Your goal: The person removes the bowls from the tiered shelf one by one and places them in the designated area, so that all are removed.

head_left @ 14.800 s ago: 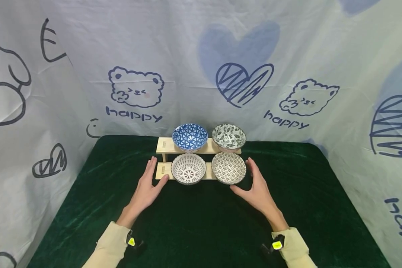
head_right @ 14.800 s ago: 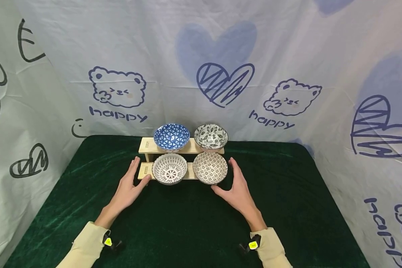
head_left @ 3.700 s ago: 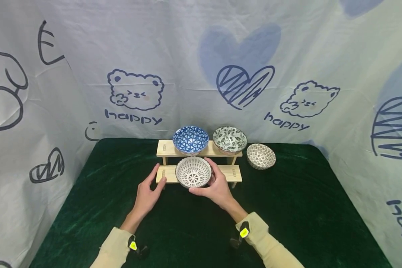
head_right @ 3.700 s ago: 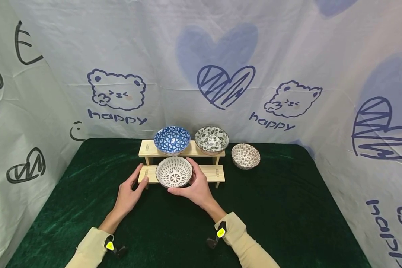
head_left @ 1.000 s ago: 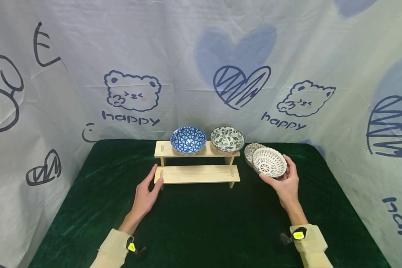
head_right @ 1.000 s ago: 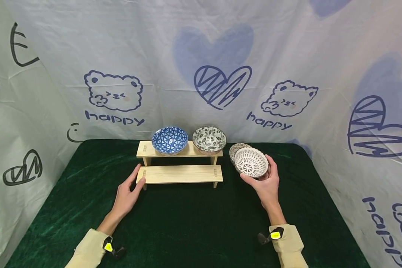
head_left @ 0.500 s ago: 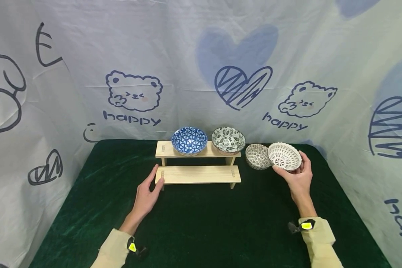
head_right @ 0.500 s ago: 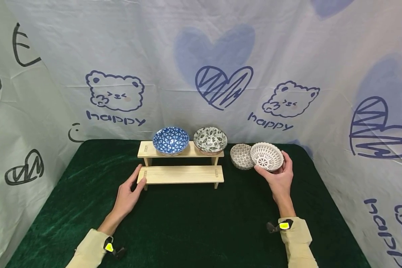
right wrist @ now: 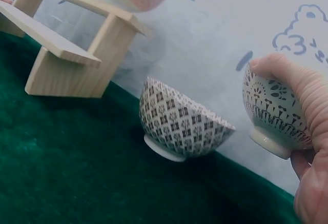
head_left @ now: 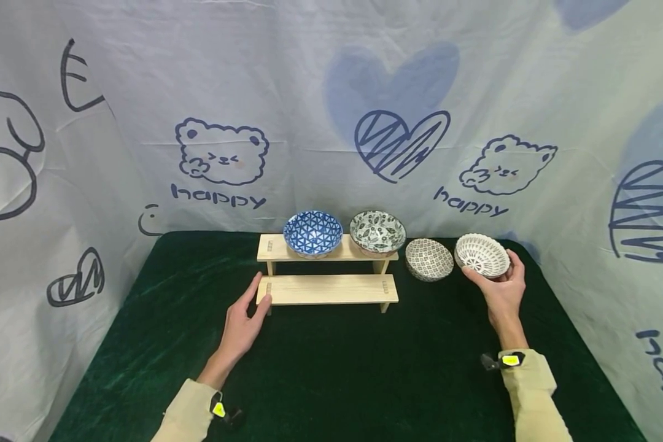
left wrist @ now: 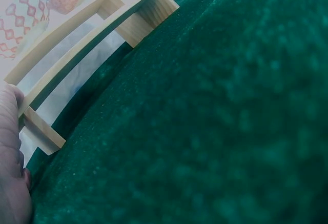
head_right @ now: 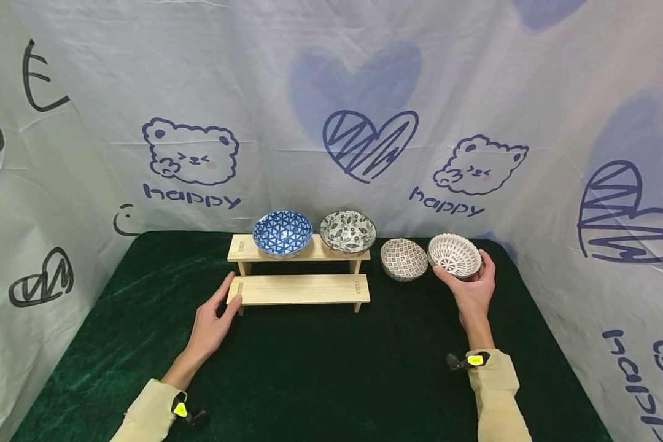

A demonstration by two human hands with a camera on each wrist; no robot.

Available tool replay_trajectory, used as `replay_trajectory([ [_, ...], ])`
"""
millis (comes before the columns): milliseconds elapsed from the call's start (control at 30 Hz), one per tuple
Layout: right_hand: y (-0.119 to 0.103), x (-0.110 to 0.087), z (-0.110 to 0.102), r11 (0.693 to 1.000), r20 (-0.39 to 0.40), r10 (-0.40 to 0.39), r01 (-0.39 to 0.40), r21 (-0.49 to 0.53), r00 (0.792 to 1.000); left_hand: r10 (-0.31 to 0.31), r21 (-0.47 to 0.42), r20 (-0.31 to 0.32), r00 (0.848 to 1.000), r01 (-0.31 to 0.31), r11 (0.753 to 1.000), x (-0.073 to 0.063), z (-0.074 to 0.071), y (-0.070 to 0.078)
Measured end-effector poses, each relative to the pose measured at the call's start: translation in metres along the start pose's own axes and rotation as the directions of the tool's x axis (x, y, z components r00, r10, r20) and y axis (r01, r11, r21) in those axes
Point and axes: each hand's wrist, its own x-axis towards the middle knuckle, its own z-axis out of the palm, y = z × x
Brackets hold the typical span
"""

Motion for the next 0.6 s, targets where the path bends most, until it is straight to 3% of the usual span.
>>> replay_trajectory([
  [600, 0.033, 0.019, -0.010, 0.992, -0.031, 0.069, -0.072, -0.102, 0.997, -0.002, 0.002, -0.001, 1.000, 0.002, 1.000, 0.000, 0.000, 0.000],
])
